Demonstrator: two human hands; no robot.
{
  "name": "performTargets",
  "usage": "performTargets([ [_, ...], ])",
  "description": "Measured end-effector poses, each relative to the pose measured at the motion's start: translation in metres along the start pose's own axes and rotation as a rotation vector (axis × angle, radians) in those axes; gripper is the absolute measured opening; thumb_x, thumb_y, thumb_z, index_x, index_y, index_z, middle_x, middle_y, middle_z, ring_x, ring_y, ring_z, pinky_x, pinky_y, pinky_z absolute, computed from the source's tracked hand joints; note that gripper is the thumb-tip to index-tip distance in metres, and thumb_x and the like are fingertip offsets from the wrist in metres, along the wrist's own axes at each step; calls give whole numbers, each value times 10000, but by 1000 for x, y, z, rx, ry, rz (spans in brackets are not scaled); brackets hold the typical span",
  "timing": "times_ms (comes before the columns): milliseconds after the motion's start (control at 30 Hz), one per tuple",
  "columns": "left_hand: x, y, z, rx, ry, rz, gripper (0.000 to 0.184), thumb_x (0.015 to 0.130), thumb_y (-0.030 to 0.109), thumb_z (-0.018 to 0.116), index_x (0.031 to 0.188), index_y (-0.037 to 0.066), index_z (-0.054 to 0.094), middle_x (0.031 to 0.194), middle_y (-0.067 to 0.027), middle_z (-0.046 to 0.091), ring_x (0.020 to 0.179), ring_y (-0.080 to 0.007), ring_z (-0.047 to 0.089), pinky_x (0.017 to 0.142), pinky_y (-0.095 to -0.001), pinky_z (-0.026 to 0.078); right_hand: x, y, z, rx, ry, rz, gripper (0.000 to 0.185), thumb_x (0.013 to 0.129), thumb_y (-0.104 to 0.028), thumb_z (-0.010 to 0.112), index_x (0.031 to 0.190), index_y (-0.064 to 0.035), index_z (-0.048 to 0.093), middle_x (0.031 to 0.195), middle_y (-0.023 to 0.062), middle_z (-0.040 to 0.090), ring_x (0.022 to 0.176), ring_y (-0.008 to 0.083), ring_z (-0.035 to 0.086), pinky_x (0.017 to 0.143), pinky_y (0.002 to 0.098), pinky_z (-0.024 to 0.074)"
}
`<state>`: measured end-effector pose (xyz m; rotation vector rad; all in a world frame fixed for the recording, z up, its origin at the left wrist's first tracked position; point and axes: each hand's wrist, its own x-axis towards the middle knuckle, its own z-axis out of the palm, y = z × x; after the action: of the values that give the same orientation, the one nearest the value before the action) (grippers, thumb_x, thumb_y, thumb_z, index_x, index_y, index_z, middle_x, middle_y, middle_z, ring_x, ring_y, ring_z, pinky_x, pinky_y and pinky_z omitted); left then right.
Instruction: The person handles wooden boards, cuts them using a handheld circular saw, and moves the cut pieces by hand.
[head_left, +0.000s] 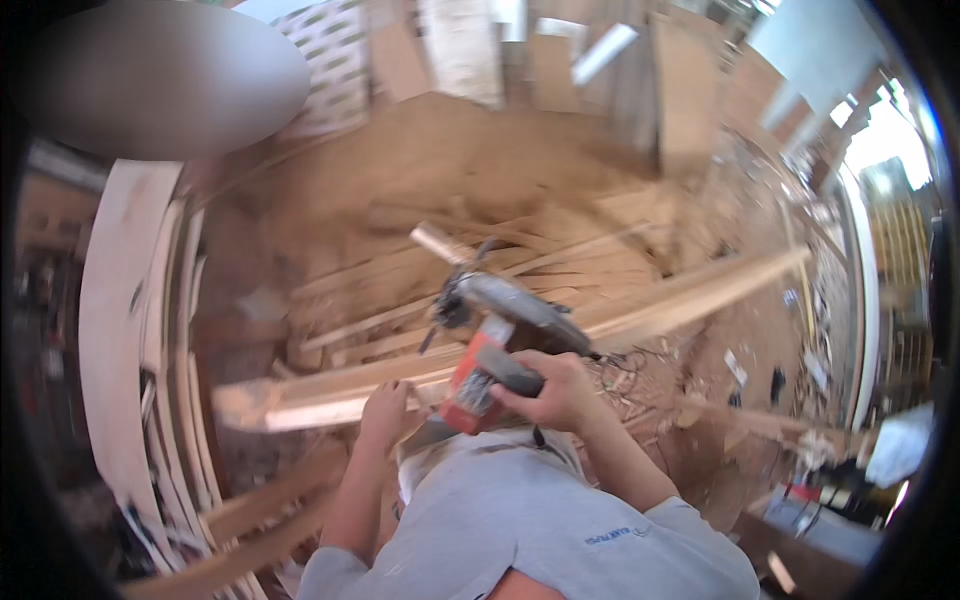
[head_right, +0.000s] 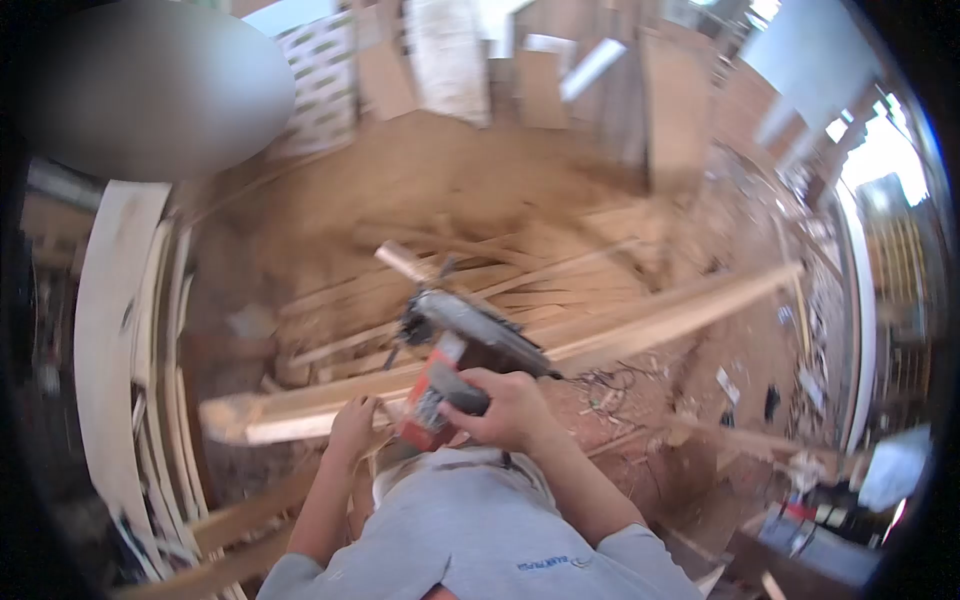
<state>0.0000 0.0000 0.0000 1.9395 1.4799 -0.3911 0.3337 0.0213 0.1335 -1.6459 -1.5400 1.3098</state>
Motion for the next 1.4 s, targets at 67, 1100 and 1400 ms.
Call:
performTargets([
  [67,21,-30,-11,29,-74,-21,583,852,534,837,1217,102,695,1251,-169,699,1227,-338,670,1010,-459,552,8,-9,26,-9,59,10,454,858,-402,865,1140,-55,786,896,189,794,832,346,796,775,414,639],
  [1100,227,408,55,-292,61,506,351,946,340,773,1017,-3,809,1025,-238,772,974,-391,747,867,-481,581,-293,122,-181,490,1280,512,247,918,-169,850,987,42,742,709,-9,651,594,58,569,536,257,452],
  [1400,294,562,94,-257,91,404,317,995,324,738,1044,24,829,958,-225,792,900,-345,772,819,-428,587,-351,234,-310,316,1237,463,245,922,-153,837,1023,48,738,758,9,678,669,83,593,612,283,486],
])
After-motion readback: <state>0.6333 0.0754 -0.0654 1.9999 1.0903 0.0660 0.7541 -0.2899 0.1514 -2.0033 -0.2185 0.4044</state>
